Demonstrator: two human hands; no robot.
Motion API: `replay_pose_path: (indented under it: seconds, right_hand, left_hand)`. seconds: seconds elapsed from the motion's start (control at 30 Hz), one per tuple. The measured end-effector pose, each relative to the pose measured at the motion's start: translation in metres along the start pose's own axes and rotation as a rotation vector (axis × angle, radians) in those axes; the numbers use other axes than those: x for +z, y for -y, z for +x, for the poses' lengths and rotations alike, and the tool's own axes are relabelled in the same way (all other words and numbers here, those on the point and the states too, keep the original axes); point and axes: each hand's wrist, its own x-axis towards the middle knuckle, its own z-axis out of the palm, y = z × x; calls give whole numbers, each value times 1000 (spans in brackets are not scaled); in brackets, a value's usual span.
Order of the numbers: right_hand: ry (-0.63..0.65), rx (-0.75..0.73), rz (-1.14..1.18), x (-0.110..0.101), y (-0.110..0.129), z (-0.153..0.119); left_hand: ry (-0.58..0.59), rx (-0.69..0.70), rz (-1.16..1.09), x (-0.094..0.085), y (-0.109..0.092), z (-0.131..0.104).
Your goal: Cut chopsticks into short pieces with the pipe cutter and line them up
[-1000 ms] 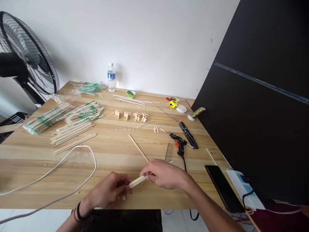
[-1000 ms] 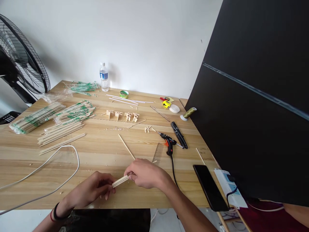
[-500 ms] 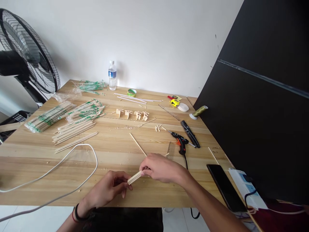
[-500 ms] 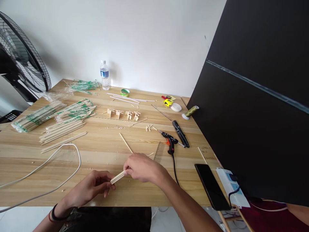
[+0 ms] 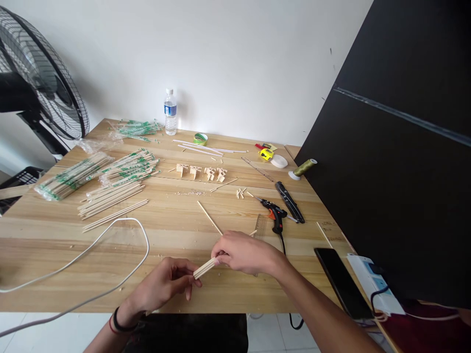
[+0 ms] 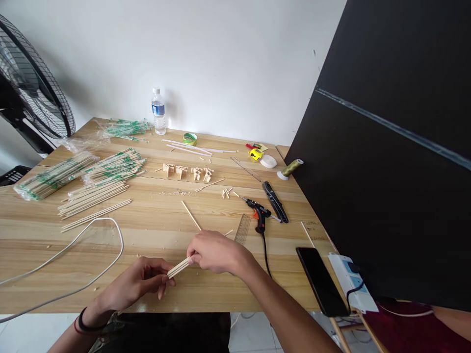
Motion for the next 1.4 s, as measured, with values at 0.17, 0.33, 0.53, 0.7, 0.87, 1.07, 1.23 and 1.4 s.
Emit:
replay_pose_path:
  seconds: [0.17, 0.33, 0.53, 0.7, 0.87, 1.07, 1.23, 1.4]
  right_hand:
    - [7, 8, -6, -2, 1, 3]
    - [5, 1, -30, 0, -2, 9]
    - [19, -57, -51, 4, -5, 16]
    - [11, -47, -36, 9, -5, 19]
    - [-160, -108, 56, 15, -5, 13]
    - [-1005, 141, 315, -20, -106, -10]
    - [-1121, 802, 364, -23, -222, -27]
    - [-996, 961, 476, -2, -267, -34]
  left_hand:
    - [-9, 2, -9, -1, 1, 2]
    - [-23, 0, -36, 0, -1, 2]
    - [-29, -33, 186, 7, -10, 5]
    - [-106, -3, 307, 11, -8, 10]
    - [-167, -7, 323, 8, -7, 10]
    - [-234, -49, 223, -8, 2, 2]
    - [-235, -65, 129, -12, 16, -7]
    - [-250, -95, 97, -8, 22, -8]
